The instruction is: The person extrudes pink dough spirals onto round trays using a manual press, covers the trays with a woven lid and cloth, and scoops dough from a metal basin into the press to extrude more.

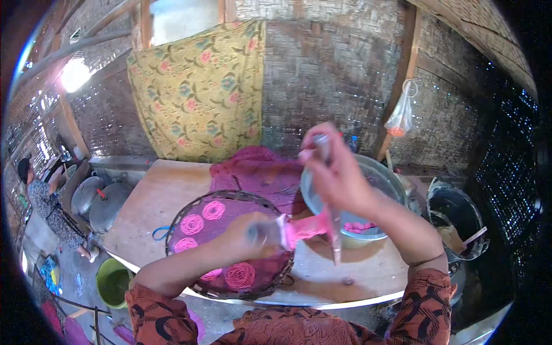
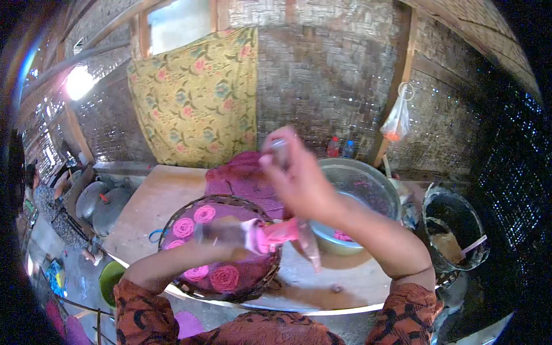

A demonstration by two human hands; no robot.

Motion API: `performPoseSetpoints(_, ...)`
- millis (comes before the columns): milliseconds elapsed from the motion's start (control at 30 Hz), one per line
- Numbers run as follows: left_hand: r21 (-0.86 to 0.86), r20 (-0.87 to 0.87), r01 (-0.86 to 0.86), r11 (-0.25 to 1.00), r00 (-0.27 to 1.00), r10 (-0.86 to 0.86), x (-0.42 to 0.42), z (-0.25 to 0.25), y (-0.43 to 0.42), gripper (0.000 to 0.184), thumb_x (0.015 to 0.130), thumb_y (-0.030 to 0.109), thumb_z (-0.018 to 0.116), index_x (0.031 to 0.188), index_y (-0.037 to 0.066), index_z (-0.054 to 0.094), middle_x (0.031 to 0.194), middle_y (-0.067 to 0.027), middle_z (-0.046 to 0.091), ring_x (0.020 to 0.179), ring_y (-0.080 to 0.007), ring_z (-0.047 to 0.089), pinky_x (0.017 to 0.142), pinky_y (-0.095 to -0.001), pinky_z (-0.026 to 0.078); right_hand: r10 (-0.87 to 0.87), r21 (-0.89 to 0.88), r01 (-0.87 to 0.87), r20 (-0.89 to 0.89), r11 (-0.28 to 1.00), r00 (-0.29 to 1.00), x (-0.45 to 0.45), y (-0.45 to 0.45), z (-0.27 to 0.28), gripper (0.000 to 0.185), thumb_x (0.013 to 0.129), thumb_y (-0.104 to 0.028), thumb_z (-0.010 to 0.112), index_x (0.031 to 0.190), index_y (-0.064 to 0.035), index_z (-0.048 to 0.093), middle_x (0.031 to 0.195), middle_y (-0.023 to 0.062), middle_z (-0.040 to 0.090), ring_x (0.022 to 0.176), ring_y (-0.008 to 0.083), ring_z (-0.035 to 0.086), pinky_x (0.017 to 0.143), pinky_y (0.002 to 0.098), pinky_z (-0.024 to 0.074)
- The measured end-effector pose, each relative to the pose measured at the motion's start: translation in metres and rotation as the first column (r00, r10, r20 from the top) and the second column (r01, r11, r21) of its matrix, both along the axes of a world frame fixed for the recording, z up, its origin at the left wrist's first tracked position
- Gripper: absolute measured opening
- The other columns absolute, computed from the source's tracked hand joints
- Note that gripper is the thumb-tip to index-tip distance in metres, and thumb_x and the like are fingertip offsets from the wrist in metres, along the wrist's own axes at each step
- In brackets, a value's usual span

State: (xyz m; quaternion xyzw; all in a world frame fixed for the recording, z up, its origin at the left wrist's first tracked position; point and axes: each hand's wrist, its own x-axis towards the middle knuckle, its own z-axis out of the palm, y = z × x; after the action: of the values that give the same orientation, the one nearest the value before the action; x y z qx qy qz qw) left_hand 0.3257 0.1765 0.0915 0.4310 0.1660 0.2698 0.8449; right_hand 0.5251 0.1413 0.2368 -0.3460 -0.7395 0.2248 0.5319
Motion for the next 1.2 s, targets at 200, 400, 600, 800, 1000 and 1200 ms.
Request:
performPoseSetpoints(200,0.804,-0.406,-0.092,0.588,0.637,0.655,0.026,0.012,0.045,0.033,0.086,0.027,0.062,0.111,0.005,0.056,0.105,-0.0054,0.061,0.095,-0.0158,0.058,0.080,-0.0286,0.047,-0.120,0.119,0.288,-0.714,0.950,0.690,0.177,0.003,0.024,0.010,0.092,-0.016,0.045,0.084,-0.0107,0.040,0.053,-0.0011,0.036,0.040,0.0082,0.039,0.036,0.0250,0.0350)
performPoseSetpoints(400,0.269,0.673,-0.858,0.437,0.492,0.552,0.172,0.074,0.031,0.034,0.084,0.008,0.063,0.115,0.000,0.050,0.102,-0.0064,0.058,0.095,-0.0149,0.055,0.083,-0.0276,0.044,-0.172,-0.175,0.006,-0.954,0.984,0.246,0.190,0.055,-0.049,0.036,0.096,-0.040,0.038,0.095,-0.0053,0.048,0.072,0.0112,0.059,0.067,0.0216,0.058,0.070,0.0362,0.0506)
performPoseSetpoints(600,0.462,0.553,-0.868,0.179,0.441,0.707,0.216,0.060,0.089,0.022,0.083,0.010,0.060,0.102,-0.001,0.058,0.092,-0.0071,0.060,0.088,-0.0167,0.056,0.080,-0.0302,0.043,0.133,-0.317,0.438,0.906,0.841,0.402,0.261,0.050,-0.165,0.034,0.089,-0.033,0.047,0.100,-0.0050,0.063,0.102,0.0162,0.064,0.090,0.0276,0.062,0.077,0.0426,0.0479)
performPoseSetpoints(800,0.942,0.334,-0.170,-0.290,0.383,0.861,0.311,-0.013,0.145,0.030,0.079,0.025,0.059,0.102,0.005,0.057,0.098,-0.0120,0.061,0.094,-0.0311,0.056,0.087,-0.0428,0.041,0.328,-0.232,0.520,0.939,0.822,-0.100,0.277,0.047,-0.176,0.027,0.083,-0.022,0.051,0.103,-0.0082,0.065,0.098,0.0132,0.066,0.089,0.0299,0.064,0.076,0.0421,0.0496)
performPoseSetpoints(1000,0.962,0.261,-0.200,-0.187,0.457,0.850,0.324,-0.052,0.160,0.031,0.080,0.026,0.061,0.104,0.008,0.057,0.100,-0.0101,0.061,0.098,-0.0293,0.056,0.089,-0.0398,0.042,0.352,-0.320,0.409,0.936,0.854,-0.001,0.317,0.067,-0.165,0.032,0.081,-0.018,0.049,0.109,-0.0267,0.061,0.086,0.0121,0.065,0.079,0.0312,0.064,0.068,0.0438,0.0502)
performPoseSetpoints(1200,0.946,0.103,-0.306,0.109,0.601,0.793,0.315,-0.063,0.160,0.040,0.080,0.023,0.065,0.112,0.005,0.053,0.108,-0.0137,0.058,0.103,-0.0281,0.055,0.089,-0.0383,0.043,0.305,-0.302,0.428,0.950,0.852,0.065,0.336,0.103,-0.146,0.033,0.080,-0.020,0.052,0.110,-0.0303,0.061,0.087,0.0125,0.065,0.081,0.0316,0.064,0.067,0.0427,0.0506)
